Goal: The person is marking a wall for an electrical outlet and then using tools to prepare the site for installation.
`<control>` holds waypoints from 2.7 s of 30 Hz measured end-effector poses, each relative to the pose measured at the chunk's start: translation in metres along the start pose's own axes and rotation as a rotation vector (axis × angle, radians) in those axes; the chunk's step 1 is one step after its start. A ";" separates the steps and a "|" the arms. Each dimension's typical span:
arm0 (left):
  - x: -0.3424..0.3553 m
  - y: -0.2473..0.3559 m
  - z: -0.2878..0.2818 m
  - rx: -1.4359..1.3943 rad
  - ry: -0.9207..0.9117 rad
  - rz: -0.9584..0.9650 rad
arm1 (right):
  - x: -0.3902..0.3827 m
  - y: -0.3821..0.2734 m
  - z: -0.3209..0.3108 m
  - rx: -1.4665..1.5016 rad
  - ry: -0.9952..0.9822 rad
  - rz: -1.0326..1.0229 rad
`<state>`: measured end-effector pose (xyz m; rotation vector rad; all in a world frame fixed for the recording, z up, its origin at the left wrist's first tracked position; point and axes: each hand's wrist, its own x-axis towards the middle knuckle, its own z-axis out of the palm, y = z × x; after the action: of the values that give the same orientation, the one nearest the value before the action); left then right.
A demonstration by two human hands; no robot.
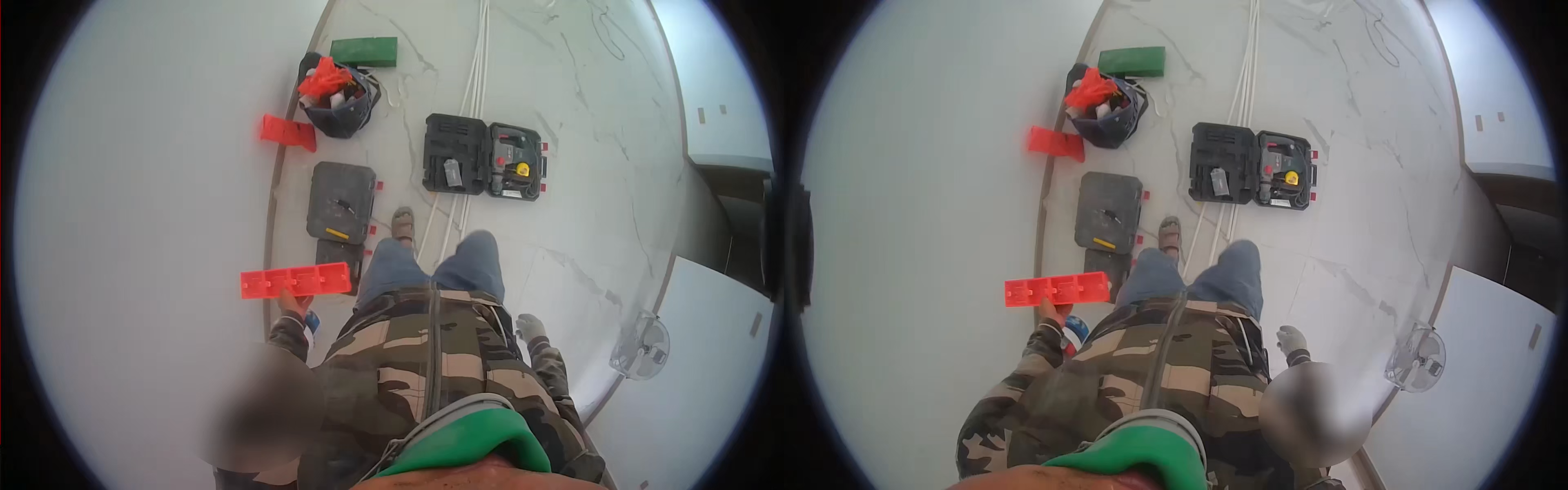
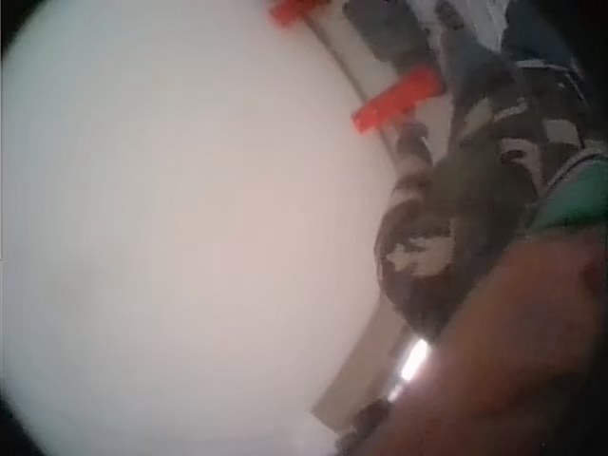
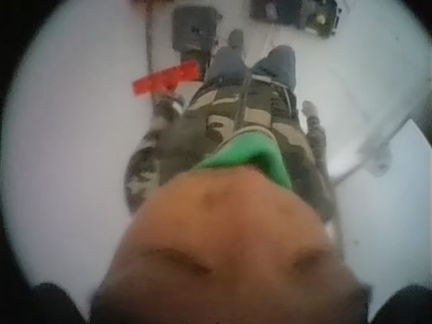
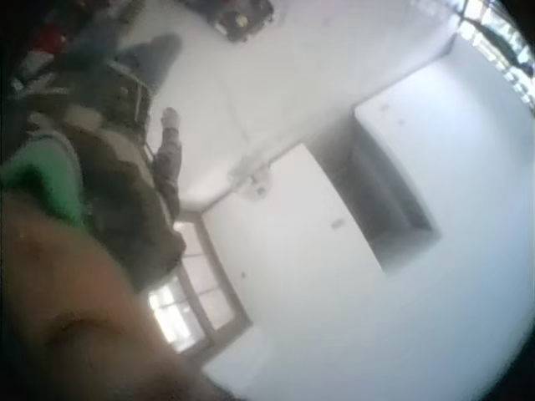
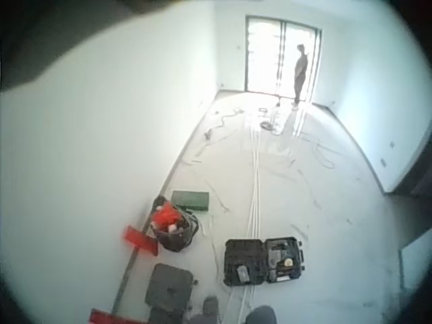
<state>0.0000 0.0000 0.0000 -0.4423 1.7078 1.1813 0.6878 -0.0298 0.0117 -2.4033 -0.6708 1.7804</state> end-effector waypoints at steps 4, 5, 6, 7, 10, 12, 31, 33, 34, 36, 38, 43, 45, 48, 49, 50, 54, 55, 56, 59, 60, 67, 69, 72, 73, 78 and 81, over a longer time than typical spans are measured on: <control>0.013 0.057 0.016 -0.099 -0.005 0.098 | -0.014 -0.041 0.047 0.048 0.081 -0.042; 0.020 0.069 0.023 -0.124 -0.012 0.117 | -0.013 -0.054 0.054 -0.008 0.076 -0.094; 0.019 0.065 0.023 -0.139 0.017 0.121 | -0.010 -0.053 0.054 -0.140 0.029 -0.160; 0.025 0.073 0.020 -0.151 -0.001 0.132 | -0.005 -0.063 0.067 -0.287 0.015 -0.253; 0.032 0.093 0.018 -0.159 -0.052 0.131 | 0.015 -0.094 0.091 -0.167 0.017 -0.217; 0.033 0.097 0.017 -0.178 -0.082 0.160 | 0.029 -0.105 0.106 -0.146 0.045 -0.275; 0.057 0.046 0.016 -0.359 -0.174 -0.017 | -0.008 -0.162 0.065 -0.548 0.123 -0.231; 0.065 0.028 0.019 -0.378 -0.151 -0.059 | -0.009 -0.177 0.050 -0.474 0.157 -0.188; 0.068 0.017 0.023 -0.371 -0.093 -0.062 | -0.007 -0.181 0.039 -0.463 0.162 -0.248; 0.077 0.008 0.041 -0.395 -0.071 -0.109 | -0.001 -0.183 0.017 -0.243 0.159 -0.242; 0.081 0.008 0.065 -0.414 -0.047 -0.146 | 0.006 -0.176 -0.003 -0.227 0.196 -0.247; 0.069 0.048 0.137 -0.326 -0.282 -0.031 | 0.010 -0.129 -0.021 -0.252 0.130 -0.021; 0.066 0.068 0.180 -0.314 -0.367 -0.014 | 0.015 -0.113 -0.014 -0.220 0.109 0.041; 0.064 0.100 0.254 -0.221 -0.290 -0.049 | 0.040 -0.112 -0.006 -0.263 0.003 0.117; 0.064 0.106 0.275 -0.207 -0.258 -0.048 | 0.052 -0.115 0.001 -0.338 -0.063 0.114; 0.062 0.113 0.296 -0.194 -0.261 -0.042 | 0.065 -0.123 0.007 -0.318 -0.096 0.117; 0.053 0.149 0.374 -0.117 -0.254 -0.087 | 0.123 -0.199 0.024 -0.686 -0.356 -0.295; 0.049 0.162 0.394 -0.082 -0.241 -0.091 | 0.124 -0.223 0.025 -0.554 -0.282 -0.318; 0.047 0.172 0.406 -0.042 -0.212 -0.122 | 0.127 -0.245 0.027 -0.570 -0.302 -0.315; 0.046 0.208 0.464 -0.021 -0.220 -0.140 | 0.134 -0.312 0.017 0.481 -0.102 0.254; 0.045 0.220 0.482 -0.043 -0.193 -0.149 | 0.138 -0.328 0.009 0.441 -0.111 0.229; 0.079 0.290 0.610 -0.092 -0.326 -0.280 | 0.197 -0.317 -0.040 -0.804 0.170 -0.031; 0.093 0.304 0.646 0.017 -0.502 -0.338 | 0.186 -0.273 -0.028 -0.126 0.590 0.310; 0.122 0.329 0.720 0.205 -0.556 -0.339 | 0.163 -0.206 -0.008 -0.032 0.630 0.688; 0.133 0.340 0.748 0.267 -0.567 -0.326 | 0.144 -0.187 0.007 -0.098 0.629 0.796; 0.202 0.378 0.921 0.560 -0.705 -0.286 | -0.055 -0.186 0.127 -0.150 0.421 1.547; 0.227 0.400 1.046 0.683 -0.841 -0.250 | -0.162 -0.279 0.188 0.121 0.470 1.848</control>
<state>0.1356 1.1330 -0.0486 0.2435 1.1492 0.4269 0.3928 0.1223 0.1826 -3.0509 2.1870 0.9039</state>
